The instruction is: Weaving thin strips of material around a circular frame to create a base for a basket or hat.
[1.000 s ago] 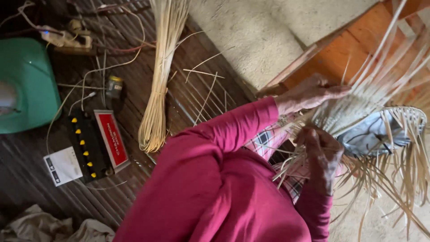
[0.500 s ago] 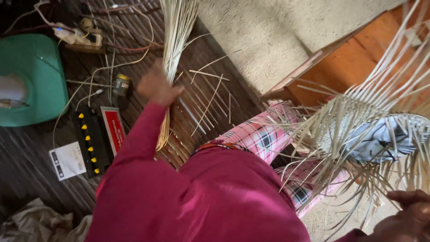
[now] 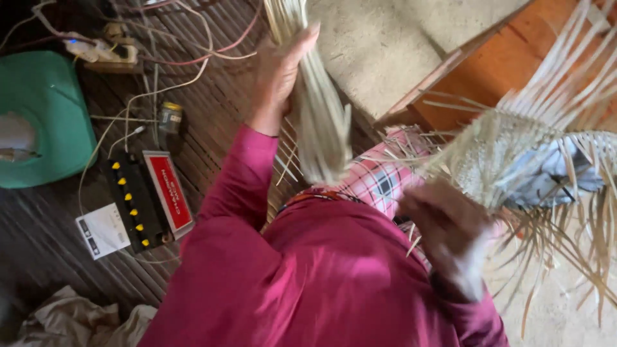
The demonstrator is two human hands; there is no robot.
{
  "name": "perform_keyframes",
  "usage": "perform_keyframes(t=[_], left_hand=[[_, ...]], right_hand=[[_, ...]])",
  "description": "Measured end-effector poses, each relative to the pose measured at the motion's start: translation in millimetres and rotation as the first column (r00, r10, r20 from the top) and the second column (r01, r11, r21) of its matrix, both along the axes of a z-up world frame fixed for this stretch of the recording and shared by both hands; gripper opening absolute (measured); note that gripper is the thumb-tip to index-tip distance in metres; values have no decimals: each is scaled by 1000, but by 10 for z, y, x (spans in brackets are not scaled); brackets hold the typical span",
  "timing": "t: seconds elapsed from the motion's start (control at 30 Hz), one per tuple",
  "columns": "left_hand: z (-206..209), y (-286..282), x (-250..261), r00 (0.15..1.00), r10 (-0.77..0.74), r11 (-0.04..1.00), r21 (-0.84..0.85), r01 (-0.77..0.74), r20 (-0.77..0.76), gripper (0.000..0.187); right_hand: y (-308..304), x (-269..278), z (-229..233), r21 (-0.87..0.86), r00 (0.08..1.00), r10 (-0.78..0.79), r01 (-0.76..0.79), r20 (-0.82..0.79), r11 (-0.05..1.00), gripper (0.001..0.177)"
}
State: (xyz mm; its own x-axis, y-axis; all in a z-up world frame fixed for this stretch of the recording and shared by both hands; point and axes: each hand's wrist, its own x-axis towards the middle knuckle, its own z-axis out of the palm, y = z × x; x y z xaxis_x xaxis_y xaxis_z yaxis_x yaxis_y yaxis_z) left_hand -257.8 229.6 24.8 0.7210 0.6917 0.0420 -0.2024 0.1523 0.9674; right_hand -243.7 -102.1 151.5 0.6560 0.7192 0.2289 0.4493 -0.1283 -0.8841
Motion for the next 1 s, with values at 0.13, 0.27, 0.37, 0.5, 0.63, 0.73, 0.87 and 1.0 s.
perform_keyframes(t=[0.13, 0.27, 0.37, 0.5, 0.63, 0.73, 0.87, 1.0], left_hand=[[225, -284, 291, 967, 30, 997, -81, -10, 253, 31], [430, -397, 282, 903, -147, 987, -6, 163, 405, 41], [415, -474, 302, 861, -177, 977, -16, 210, 477, 36], [220, -669, 303, 975, -8, 996, 85, -11, 224, 24], [-231, -678, 312, 352, -205, 604, -164, 780, 913, 57], [416, -654, 220, 859, -262, 962, 53, 267, 439, 40], [400, -271, 70, 975, 39, 974, 226, 12, -219, 26], [-559, 338, -228, 817, 63, 991, 135, 18, -573, 37]], right_hand=[[148, 70, -133, -83, 942, -186, 169, -281, 982, 22], [56, 115, -313, 131, 870, -125, 210, -477, 969, 19], [62, 207, -286, 128, 948, -114, 159, -298, 979, 30], [246, 265, -134, -3, 980, -128, 129, -151, 992, 38], [257, 248, -361, 62, 994, -44, 51, -102, 997, 6], [145, 224, -369, 182, 977, 153, -124, -150, 975, 20], [-248, 152, -271, 222, 774, 630, -604, -70, 766, 16], [-2363, 150, -2449, 636, 366, 931, -720, 8, 278, 26]])
